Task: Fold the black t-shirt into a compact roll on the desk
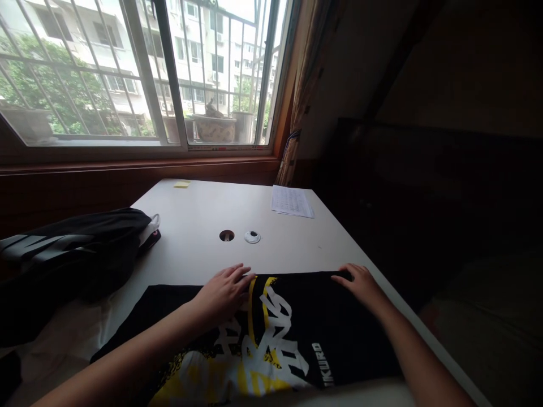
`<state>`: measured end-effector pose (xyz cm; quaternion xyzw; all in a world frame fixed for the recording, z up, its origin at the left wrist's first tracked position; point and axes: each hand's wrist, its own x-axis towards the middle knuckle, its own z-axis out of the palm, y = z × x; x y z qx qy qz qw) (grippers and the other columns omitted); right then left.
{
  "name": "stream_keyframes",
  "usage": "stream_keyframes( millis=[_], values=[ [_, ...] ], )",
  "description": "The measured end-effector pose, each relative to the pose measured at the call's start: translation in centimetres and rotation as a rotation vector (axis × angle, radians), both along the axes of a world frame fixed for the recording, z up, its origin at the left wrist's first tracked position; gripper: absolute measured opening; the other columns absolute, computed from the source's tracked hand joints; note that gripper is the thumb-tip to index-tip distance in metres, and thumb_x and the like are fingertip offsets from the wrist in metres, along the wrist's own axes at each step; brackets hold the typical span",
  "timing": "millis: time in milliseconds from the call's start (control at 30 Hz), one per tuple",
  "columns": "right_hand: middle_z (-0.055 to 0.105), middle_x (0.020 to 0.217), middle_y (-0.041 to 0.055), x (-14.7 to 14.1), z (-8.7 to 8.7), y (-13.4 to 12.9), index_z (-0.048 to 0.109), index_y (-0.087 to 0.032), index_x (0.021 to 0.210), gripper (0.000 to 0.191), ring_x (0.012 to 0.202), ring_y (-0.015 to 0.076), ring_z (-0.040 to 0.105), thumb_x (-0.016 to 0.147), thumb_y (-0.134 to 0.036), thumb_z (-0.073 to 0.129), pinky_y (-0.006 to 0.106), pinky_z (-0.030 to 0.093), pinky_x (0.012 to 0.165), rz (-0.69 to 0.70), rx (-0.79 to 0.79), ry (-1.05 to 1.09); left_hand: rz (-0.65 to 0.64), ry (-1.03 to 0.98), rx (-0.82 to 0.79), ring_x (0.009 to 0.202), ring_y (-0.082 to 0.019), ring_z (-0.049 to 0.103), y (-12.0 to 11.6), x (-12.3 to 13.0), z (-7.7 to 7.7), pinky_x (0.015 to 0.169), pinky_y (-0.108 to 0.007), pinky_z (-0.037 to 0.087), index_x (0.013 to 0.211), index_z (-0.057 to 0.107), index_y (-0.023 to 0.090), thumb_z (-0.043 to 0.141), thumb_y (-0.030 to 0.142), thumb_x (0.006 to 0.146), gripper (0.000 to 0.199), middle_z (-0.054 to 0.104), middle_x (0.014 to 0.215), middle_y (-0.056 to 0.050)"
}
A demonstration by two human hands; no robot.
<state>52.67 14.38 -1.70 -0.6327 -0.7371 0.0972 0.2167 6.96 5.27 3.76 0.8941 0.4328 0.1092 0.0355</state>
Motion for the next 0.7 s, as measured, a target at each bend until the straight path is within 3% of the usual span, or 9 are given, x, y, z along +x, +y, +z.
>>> stream_keyframes(
  millis=[133, 233, 333, 500, 700],
  values=[
    [0.068, 0.101, 0.0097, 1.1, -0.9, -0.5, 0.068, -0.023, 0.101, 0.046, 0.093, 0.0304, 0.064, 0.080, -0.064, 0.060, 0.042, 0.052, 0.081, -0.127, -0.084, 0.140, -0.038, -0.009, 0.075, 0.145, -0.031, 0.037, 0.2, 1.4, -3.2, 0.116, -0.053, 0.038, 0.153, 0.038, 0.022, 0.053, 0.042, 0.101, 0.057, 0.045, 0.155, -0.010],
    [0.070, 0.098, 0.0085, 1.0, -1.2, -0.6, 0.067, -0.023, 0.098, 0.040, 0.087, 0.0273, 0.065, 0.084, -0.059, 0.059, 0.038, 0.053, 0.075, -0.108, -0.042, 0.170, -0.032, -0.017, 0.128, 0.147, -0.029, 0.033, 0.0, 1.1, -4.2, 0.118, -0.053, 0.034, 0.156, 0.032, 0.025, 0.046, 0.044, 0.104, 0.057, 0.039, 0.158, -0.008],
    [0.069, 0.095, 0.0083, 0.5, -1.4, -0.4, 0.066, -0.023, 0.096, 0.035, 0.088, 0.0275, 0.063, 0.087, -0.055, 0.057, 0.039, 0.053, 0.077, -0.066, 0.103, 0.114, -0.037, -0.016, 0.129, 0.148, -0.028, 0.031, -0.1, 0.5, -4.0, 0.118, -0.052, 0.034, 0.157, 0.028, 0.027, 0.044, 0.044, 0.104, 0.058, 0.034, 0.161, -0.006],
    [0.064, 0.105, 0.0108, 0.0, -1.9, -0.6, 0.060, -0.021, 0.121, 0.039, 0.099, 0.0293, 0.059, 0.092, -0.046, 0.054, 0.045, 0.049, 0.090, -0.035, 0.238, 0.030, -0.086, 0.037, 0.094, 0.151, -0.027, 0.023, -0.8, -1.0, -2.9, 0.121, -0.054, 0.030, 0.157, 0.026, 0.029, 0.041, 0.040, 0.106, 0.055, 0.027, 0.164, -0.002],
    [0.064, 0.114, 0.0111, 0.7, -1.0, -2.5, 0.062, -0.023, 0.123, 0.029, 0.100, 0.0285, 0.060, 0.098, -0.032, 0.049, 0.045, 0.051, 0.090, 0.062, 0.357, -0.328, -0.094, 0.110, 0.101, 0.151, -0.026, 0.024, -3.4, -6.5, -3.0, 0.122, -0.050, 0.029, 0.157, 0.025, 0.035, 0.043, 0.038, 0.106, 0.055, 0.027, 0.163, 0.002]
  ],
)
